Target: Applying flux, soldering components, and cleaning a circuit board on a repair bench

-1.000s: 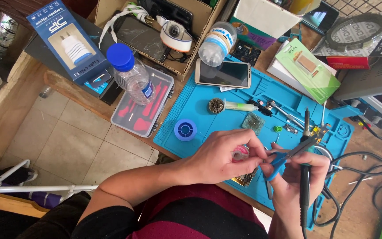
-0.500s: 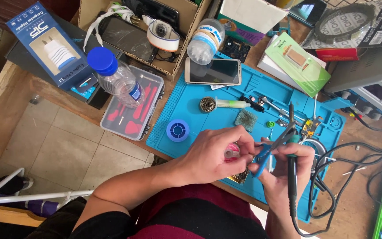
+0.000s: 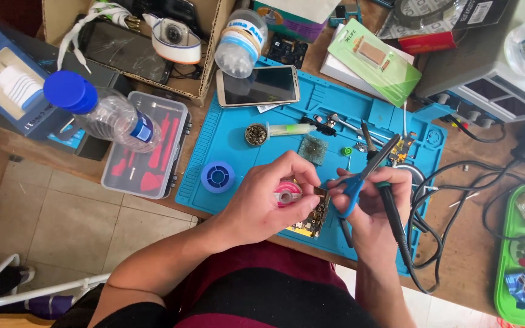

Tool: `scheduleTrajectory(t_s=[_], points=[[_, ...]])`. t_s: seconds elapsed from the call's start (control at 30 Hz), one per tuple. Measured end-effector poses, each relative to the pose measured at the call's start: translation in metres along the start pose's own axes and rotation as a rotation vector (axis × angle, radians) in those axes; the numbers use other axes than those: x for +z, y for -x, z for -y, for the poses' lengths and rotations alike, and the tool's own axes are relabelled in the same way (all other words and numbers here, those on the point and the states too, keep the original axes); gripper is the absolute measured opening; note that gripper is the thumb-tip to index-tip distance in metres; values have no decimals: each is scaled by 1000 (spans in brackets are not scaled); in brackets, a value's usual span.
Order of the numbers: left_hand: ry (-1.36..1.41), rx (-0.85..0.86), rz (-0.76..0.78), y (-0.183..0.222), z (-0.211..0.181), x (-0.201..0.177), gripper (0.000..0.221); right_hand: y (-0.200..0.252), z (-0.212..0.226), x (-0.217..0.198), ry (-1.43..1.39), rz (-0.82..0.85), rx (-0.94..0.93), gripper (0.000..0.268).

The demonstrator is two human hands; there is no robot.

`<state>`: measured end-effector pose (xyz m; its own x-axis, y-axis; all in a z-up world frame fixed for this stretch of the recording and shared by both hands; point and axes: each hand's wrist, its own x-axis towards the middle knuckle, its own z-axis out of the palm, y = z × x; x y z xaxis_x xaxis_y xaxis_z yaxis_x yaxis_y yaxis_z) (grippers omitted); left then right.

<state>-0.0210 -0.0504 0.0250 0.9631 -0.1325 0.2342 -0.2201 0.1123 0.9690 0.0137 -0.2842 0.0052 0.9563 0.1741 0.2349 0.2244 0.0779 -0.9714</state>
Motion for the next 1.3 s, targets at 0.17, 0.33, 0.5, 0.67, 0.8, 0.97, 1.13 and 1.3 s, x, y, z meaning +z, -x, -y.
scheduleTrajectory(t_s=[0.17,0.33,0.5,0.67,0.8,0.97,1.13,1.3], points=[[19,-16,11,-1,2,2,29,4,-1,2,1,24,9,69],[9,-24,24,-2,-5,1,27,3,-1,3,-20,52,6,69],[-43,-10,100,-2,-15,-3,28,3,-6,1,-45,41,-28,66],[-52,-10,129,-1,-15,-6,32,5,-7,1,-28,35,-20,68],[-60,-3,140,-1,-13,-6,36,4,-3,4,-5,28,-25,70],[-69,-10,150,-2,-13,-7,39,6,-7,6,-13,5,-35,70],[-24,-28,149,-4,-11,-10,38,2,1,10,-23,-7,-59,66],[51,-56,92,-3,-2,-12,38,0,6,12,-6,-36,-84,67]])
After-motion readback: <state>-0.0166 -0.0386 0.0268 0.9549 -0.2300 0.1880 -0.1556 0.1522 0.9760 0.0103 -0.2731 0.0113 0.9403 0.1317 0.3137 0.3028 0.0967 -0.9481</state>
